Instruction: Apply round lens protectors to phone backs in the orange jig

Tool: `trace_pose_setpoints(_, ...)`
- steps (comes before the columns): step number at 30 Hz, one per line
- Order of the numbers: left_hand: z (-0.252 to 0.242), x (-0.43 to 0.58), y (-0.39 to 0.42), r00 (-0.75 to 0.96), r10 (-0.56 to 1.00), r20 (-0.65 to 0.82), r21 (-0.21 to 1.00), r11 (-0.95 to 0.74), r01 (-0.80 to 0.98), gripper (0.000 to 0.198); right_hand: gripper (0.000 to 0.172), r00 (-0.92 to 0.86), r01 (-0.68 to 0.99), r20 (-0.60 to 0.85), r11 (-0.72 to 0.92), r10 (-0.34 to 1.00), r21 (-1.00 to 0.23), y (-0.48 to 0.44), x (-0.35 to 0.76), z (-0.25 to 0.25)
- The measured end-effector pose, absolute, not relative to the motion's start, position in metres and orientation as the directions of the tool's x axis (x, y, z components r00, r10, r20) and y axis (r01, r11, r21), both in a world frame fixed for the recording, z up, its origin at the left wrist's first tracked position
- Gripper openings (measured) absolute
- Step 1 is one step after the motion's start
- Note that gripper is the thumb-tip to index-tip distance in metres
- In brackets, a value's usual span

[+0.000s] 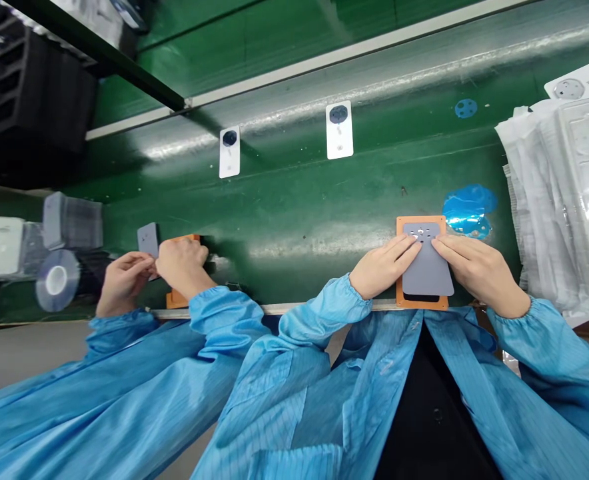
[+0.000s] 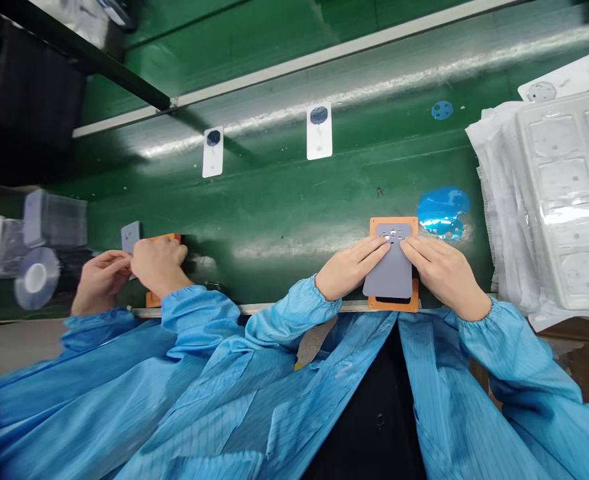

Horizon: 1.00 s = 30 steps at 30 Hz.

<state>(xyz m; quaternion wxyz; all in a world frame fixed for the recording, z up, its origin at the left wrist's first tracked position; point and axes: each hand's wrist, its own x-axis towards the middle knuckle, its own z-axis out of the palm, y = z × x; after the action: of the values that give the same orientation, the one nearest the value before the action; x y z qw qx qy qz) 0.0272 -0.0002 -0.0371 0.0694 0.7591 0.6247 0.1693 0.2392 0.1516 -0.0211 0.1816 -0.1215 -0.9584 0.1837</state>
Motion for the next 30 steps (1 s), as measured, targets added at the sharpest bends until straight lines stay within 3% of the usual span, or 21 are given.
trace_pose_setpoints(5,-0.039,0.024,0.004,0.178,0.975,0.136,0.249,-0.207,0.946,0.040,0.042,-0.919,0.139,0.308,0.932,0.248,-0.335,0.158,0.238,-0.032)
trace_pose_setpoints(10,-0.044,0.028,0.010,0.168,0.983,0.074,0.206,-0.180,0.962,0.032,0.049,-0.966,0.102,0.204,0.962,0.157,-0.255,0.158,0.232,-0.040)
trace_pose_setpoints(16,-0.042,0.038,0.006,0.207,0.976,0.062,0.128,-0.214,0.969,0.036,0.062,-0.968,0.150,0.167,0.964,0.188,-0.219,0.140,0.230,-0.039)
trace_pose_setpoints(22,-0.036,0.047,-0.008,0.198,0.980,-0.014,0.202,-0.191,0.961,0.052,0.074,-0.969,0.173,0.139,0.961,0.206,-0.215,0.122,0.244,-0.035)
trace_pose_setpoints(26,-0.030,0.046,-0.014,0.192,0.980,-0.045,0.267,-0.173,0.948,0.060,0.070,-0.968,0.170,0.145,0.960,0.205,-0.223,0.116,0.252,-0.036)
trace_pose_setpoints(30,-0.028,0.027,-0.012,0.224,0.973,-0.055,0.467,-0.173,0.867,0.075,0.060,-0.947,0.107,0.243,0.919,0.211,-0.379,0.121,0.256,-0.033)
